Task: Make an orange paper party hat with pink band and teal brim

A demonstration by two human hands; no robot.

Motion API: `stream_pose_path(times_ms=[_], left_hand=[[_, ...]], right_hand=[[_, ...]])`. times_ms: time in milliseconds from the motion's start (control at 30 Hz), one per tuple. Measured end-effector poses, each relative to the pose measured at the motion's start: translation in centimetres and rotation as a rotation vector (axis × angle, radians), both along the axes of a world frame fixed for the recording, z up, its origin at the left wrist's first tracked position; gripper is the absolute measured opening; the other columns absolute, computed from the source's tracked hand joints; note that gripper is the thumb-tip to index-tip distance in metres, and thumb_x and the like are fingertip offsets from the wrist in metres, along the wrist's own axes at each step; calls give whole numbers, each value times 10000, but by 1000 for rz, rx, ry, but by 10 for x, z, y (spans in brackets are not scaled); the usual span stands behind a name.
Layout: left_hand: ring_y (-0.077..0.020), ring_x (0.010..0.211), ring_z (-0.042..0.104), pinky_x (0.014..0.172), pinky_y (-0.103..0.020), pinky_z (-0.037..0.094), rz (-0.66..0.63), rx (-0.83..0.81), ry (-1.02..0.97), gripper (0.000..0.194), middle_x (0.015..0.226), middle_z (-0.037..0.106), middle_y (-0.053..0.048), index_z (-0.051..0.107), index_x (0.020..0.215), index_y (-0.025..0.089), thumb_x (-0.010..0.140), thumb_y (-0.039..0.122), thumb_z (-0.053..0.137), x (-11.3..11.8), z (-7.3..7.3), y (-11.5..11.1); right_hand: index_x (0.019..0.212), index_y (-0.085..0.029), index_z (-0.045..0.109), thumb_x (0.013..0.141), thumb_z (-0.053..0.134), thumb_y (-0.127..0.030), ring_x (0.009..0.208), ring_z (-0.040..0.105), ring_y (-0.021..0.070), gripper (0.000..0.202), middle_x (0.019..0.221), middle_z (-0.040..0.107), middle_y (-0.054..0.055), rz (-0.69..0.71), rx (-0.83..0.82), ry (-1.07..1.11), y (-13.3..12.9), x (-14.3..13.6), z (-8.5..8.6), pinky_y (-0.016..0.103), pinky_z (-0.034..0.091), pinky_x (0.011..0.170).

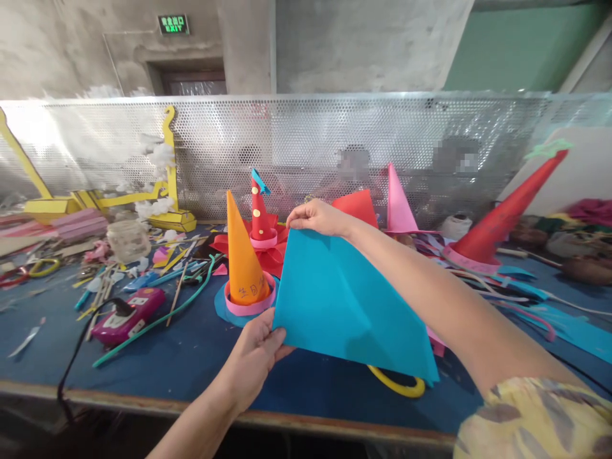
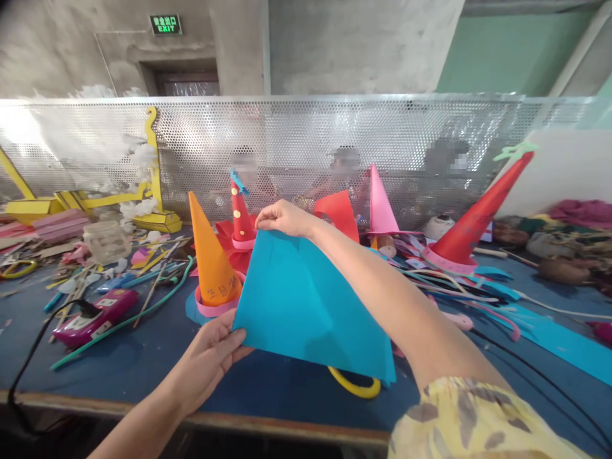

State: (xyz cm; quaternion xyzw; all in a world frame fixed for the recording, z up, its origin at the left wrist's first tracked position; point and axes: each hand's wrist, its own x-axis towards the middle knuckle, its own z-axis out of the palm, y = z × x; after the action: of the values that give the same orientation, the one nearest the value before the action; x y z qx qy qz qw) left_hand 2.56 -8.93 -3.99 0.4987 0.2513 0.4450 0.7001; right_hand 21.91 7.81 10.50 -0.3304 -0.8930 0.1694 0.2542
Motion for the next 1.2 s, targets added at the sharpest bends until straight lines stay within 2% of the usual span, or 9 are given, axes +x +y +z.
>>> stream_pose_path(times_ms=[233,567,733,833,900,967,1033,1100,1200], left_hand=[[-250,1082,627,979,-395,459,-45,-13,0,282,1142,697,-91,679,1140,186,881,274,615,3,2,-12],[-240,1082,630,952,-373,491,23,-98,-37,341,1177,679,-89,630,1160,181,822,221,650,7,2,-23],[-233,1096,627,923,-345,525,198,-92,-74,445,1205,665,-83,594,1199,187,767,176,698,2,11,-8],[-229,1170,588,978,-346,502,232,58,-64,417,1273,626,-79,577,1228,192,818,189,654,4,27,0],[-218,1183,579,988,-343,497,278,158,-51,411,1293,613,-68,562,1250,209,843,185,618,7,41,3],[-213,1149,598,959,-343,516,349,243,-42,410,1275,623,-62,559,1252,222,846,181,605,9,54,6],[-214,1089,627,909,-341,542,412,304,-43,409,1236,642,-62,568,1237,225,833,172,609,10,67,8],[-215,1041,644,869,-335,558,437,341,-59,414,1207,653,-62,578,1227,219,819,157,611,11,77,10],[-213,1004,655,841,-324,567,428,356,-84,409,1171,663,-61,592,1215,206,811,143,608,11,84,11]], right_hand=[[859,-135,682,797,594,-444,684,577,137,328,760,669,22,-25,-4,-46,-9,-4,-2,256,417,631],[874,-167,660,849,570,-155,855,623,191,94,906,700,52,-99,186,-212,-32,-27,-16,306,439,780],[1243,-163,485,950,428,-201,1101,554,241,301,1270,560,151,-403,408,-19,-93,4,-12,397,421,931],[1209,-196,468,945,463,-264,942,615,218,272,1124,606,122,-696,692,224,-158,35,-15,352,486,794],[992,-251,542,943,488,-305,682,617,177,91,796,640,29,-813,623,127,-196,52,-32,319,476,657],[876,-261,554,931,499,-321,591,597,176,97,678,613,10,-819,363,-104,-221,65,-63,311,453,569],[928,-236,566,912,502,-296,728,648,232,90,826,653,67,-789,164,-296,-231,73,-99,343,489,616],[1006,-195,584,850,574,-266,872,644,317,172,949,642,137,-784,128,-347,-229,78,-129,417,509,693],[1100,-201,584,882,524,-252,951,638,313,232,1036,629,144,-744,94,-361,-220,81,-149,428,519,753]])
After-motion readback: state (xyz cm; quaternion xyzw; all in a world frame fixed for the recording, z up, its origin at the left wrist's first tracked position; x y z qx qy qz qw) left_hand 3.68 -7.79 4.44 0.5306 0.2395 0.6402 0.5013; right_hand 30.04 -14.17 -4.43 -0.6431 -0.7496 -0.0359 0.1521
